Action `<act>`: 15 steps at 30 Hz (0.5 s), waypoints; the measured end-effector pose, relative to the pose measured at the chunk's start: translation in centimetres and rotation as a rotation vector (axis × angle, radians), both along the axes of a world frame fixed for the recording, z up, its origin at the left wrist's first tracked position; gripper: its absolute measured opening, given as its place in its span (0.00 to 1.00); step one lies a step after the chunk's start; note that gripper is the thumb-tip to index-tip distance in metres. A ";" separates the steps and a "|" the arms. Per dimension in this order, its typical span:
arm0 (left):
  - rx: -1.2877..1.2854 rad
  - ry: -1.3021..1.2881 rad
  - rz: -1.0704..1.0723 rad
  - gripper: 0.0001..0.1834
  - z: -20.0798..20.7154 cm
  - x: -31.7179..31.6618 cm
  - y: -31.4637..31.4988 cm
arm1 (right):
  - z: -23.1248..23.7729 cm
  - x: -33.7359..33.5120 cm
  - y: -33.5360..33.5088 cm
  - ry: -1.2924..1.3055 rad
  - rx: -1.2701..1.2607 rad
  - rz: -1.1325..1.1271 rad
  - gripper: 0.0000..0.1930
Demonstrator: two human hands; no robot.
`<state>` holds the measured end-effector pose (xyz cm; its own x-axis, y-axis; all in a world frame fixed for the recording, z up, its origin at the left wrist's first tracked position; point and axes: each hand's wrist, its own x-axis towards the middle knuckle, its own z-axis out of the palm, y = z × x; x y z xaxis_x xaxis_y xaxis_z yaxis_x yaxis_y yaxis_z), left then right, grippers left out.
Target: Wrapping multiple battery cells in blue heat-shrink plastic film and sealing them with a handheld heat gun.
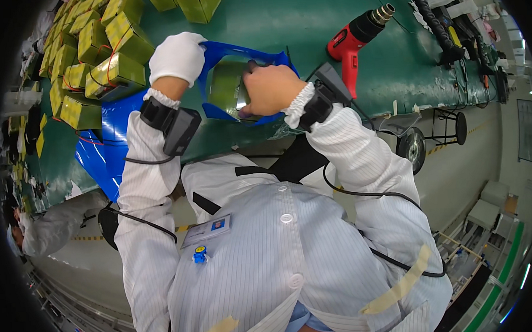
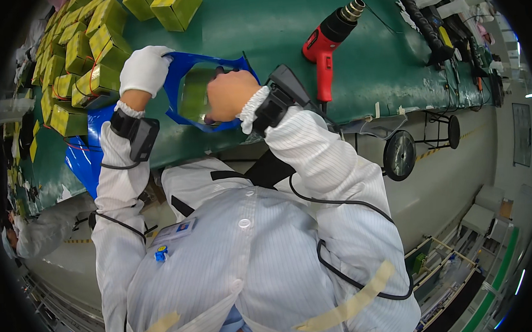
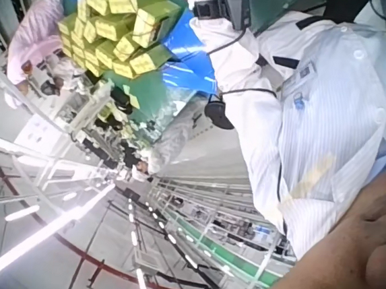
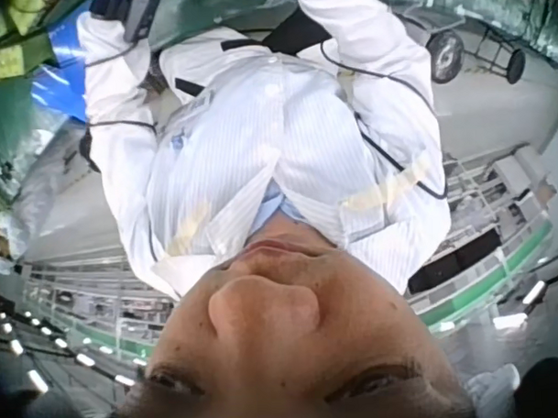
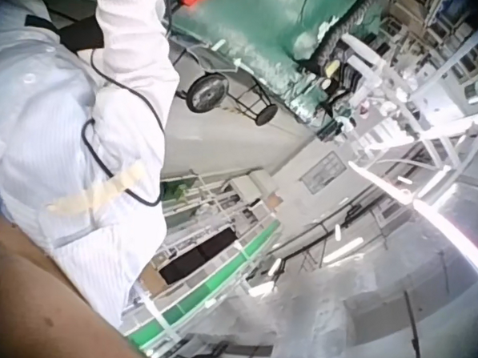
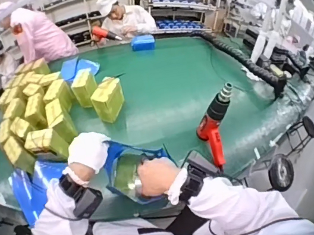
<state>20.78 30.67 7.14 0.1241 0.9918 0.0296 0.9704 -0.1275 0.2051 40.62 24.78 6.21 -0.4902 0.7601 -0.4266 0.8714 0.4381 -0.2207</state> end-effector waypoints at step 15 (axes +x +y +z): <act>-0.046 0.244 -0.075 0.12 2.0 2.5 1.6 | -3.8 -0.9 1.9 -0.022 -0.112 0.021 0.41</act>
